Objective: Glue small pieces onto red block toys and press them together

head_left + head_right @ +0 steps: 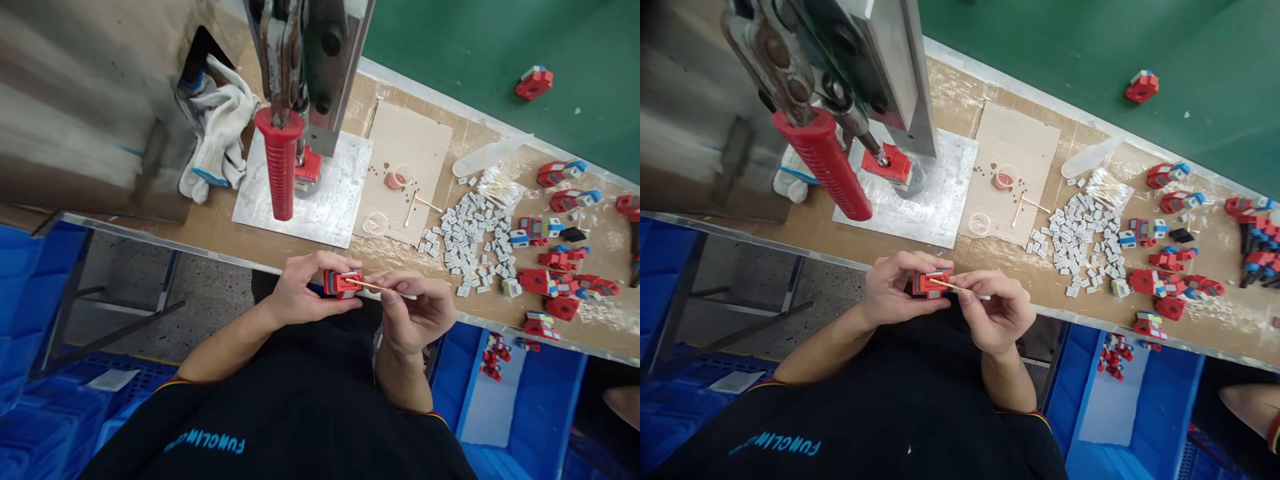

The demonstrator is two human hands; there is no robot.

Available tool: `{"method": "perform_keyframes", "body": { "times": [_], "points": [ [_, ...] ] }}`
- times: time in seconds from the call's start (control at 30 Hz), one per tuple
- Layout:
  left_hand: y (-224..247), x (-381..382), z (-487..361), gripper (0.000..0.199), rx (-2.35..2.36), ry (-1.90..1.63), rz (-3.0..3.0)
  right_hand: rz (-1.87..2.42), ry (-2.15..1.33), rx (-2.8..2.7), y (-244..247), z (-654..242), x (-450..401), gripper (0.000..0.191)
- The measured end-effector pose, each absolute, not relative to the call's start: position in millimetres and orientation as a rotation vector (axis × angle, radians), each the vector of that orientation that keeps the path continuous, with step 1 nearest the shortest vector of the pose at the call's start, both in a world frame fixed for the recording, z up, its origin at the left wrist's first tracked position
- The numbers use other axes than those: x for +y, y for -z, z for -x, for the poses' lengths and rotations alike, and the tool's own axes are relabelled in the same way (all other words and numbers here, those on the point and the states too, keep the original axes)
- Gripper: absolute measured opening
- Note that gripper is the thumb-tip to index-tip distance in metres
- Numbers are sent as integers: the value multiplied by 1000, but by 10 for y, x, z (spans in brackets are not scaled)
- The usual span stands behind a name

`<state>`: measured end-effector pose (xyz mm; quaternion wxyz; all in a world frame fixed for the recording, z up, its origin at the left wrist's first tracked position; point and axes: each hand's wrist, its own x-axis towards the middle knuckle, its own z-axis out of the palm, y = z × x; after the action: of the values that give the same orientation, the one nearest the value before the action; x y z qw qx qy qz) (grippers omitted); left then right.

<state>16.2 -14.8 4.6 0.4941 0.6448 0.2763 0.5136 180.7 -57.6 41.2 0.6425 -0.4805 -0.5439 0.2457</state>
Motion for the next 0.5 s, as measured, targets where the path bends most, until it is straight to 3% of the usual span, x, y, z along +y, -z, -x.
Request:
{"method": "perform_keyframes", "body": {
  "times": [0.5],
  "points": [
    [-76,-133,-141,43,680,-1308,-1719,1049,-549,-1282,-379,-1810,-585,13]
  ]
}}
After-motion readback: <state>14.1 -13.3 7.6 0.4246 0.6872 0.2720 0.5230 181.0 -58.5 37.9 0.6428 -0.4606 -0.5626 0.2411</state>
